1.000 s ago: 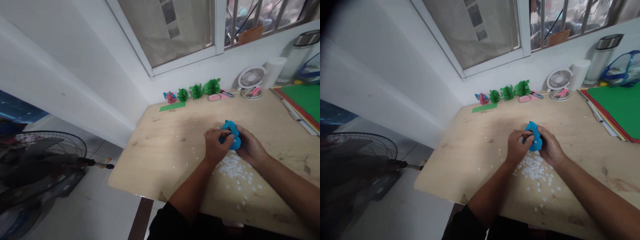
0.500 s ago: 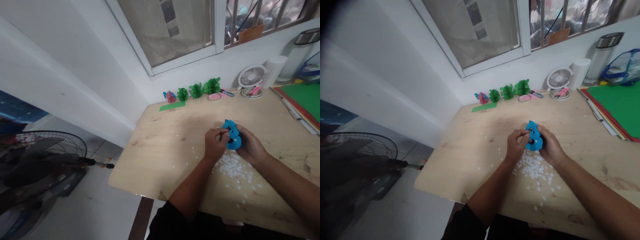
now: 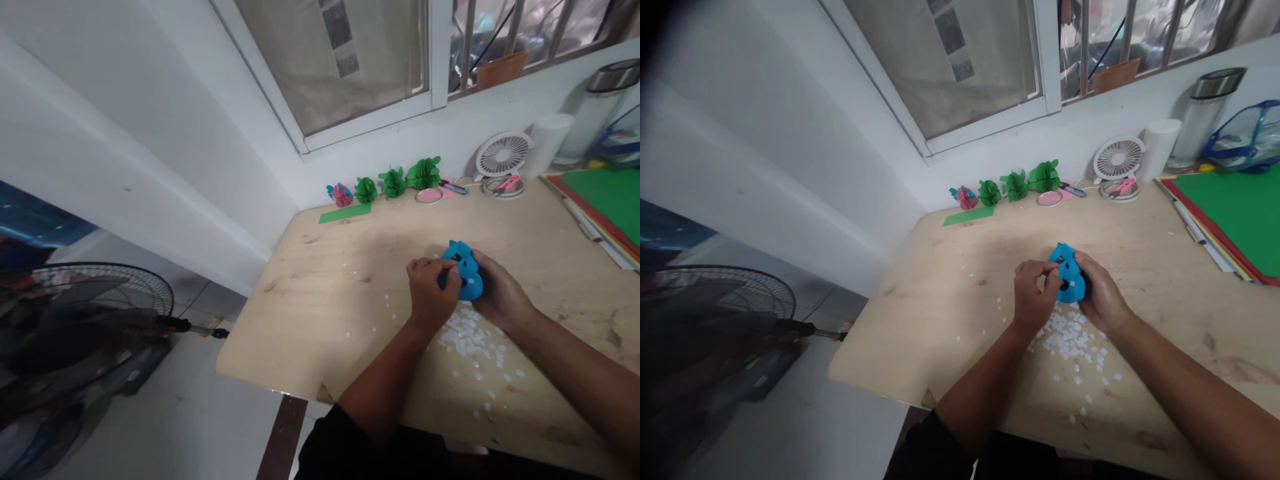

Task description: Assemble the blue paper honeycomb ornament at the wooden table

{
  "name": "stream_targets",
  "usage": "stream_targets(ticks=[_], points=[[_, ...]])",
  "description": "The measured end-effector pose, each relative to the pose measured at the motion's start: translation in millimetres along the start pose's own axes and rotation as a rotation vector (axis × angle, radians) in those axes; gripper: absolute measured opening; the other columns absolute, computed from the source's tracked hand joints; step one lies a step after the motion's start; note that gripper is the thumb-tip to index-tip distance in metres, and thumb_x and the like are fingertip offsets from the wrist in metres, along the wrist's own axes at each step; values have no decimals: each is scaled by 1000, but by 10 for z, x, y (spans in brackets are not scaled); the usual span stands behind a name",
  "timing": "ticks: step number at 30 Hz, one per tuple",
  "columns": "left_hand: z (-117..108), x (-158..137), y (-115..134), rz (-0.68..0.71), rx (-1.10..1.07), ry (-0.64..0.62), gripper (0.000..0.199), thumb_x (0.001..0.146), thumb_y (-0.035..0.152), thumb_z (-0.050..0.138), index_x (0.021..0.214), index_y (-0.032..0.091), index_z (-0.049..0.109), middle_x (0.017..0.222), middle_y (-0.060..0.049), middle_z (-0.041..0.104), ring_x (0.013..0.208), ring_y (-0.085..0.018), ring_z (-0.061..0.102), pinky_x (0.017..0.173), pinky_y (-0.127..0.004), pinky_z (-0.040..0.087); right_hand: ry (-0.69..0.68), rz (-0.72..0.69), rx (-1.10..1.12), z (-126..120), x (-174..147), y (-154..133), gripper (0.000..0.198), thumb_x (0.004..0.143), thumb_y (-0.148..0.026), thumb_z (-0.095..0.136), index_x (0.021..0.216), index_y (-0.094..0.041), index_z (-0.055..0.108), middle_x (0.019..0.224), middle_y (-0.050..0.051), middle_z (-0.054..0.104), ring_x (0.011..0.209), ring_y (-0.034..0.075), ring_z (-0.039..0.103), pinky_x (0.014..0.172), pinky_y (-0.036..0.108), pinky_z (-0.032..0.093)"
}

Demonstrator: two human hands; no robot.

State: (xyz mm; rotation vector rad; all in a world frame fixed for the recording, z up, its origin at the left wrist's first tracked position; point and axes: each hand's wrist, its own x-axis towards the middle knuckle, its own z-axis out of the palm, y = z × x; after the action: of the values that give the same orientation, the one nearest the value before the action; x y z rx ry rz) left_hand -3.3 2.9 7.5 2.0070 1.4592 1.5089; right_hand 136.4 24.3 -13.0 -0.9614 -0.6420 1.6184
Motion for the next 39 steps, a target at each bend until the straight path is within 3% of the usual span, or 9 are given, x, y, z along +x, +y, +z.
stream_targets(ticks=[7, 13, 18, 25, 29, 35, 39], points=[[-1, 7, 5, 45, 10, 32, 13, 86, 11, 72, 88, 22, 77, 85, -3, 82, 84, -21, 76, 95, -42, 55, -31, -10, -22, 4, -24, 31, 45, 76, -72, 82, 91, -30, 76, 91, 2, 80, 96, 26, 77, 85, 38, 66], [-11, 8, 4, 36, 14, 45, 12, 88, 12, 69, 90, 21, 77, 86, -4, 82, 84, -21, 76, 96, -42, 55, -35, -88, -28, 75, -78, 16, 55, 67, -69, 91, 107, -34, 78, 95, -2, 78, 89, 21, 75, 75, 30, 64], [-21, 10, 20, 8, 14, 48, 13, 89, 12, 67, 90, 21, 77, 88, -4, 82, 86, -21, 76, 97, -42, 55, -39, -104, -43, 119, -119, -7, 58, 69, -65, 91, 118, -38, 74, 104, -2, 78, 95, 20, 75, 79, 27, 64], [-1, 1, 7, 38, 53, 55, 11, 88, 13, 69, 89, 21, 76, 86, -4, 82, 83, -21, 76, 97, -42, 55, -23, -99, -116, 145, -163, -16, 78, 67, -50, 95, 137, -42, 62, 119, -1, 77, 108, 23, 74, 91, 32, 63], [4, -6, -13, 42, 22, 91, 12, 90, 13, 66, 90, 20, 75, 85, -4, 81, 83, -21, 76, 96, -42, 55, -13, -100, -107, 142, -153, -3, 72, 72, -44, 89, 139, -43, 62, 122, -2, 76, 109, 23, 74, 91, 33, 63], [7, -2, -54, -55, 21, 98, 11, 92, 14, 63, 92, 20, 72, 85, -3, 79, 83, -21, 74, 93, -39, 55, -3, -118, -89, 97, -94, 12, 61, 75, -38, 85, 133, -42, 67, 117, -3, 78, 103, 22, 75, 86, 33, 64], [23, 3, -78, -2, 124, 144, 22, 93, 15, 61, 113, 17, 69, 91, -6, 77, 89, -22, 73, 93, -39, 55, 17, -138, -133, 85, -82, 23, 54, 80, -37, 82, 132, -42, 68, 119, -3, 78, 104, 23, 75, 85, 34, 63]])
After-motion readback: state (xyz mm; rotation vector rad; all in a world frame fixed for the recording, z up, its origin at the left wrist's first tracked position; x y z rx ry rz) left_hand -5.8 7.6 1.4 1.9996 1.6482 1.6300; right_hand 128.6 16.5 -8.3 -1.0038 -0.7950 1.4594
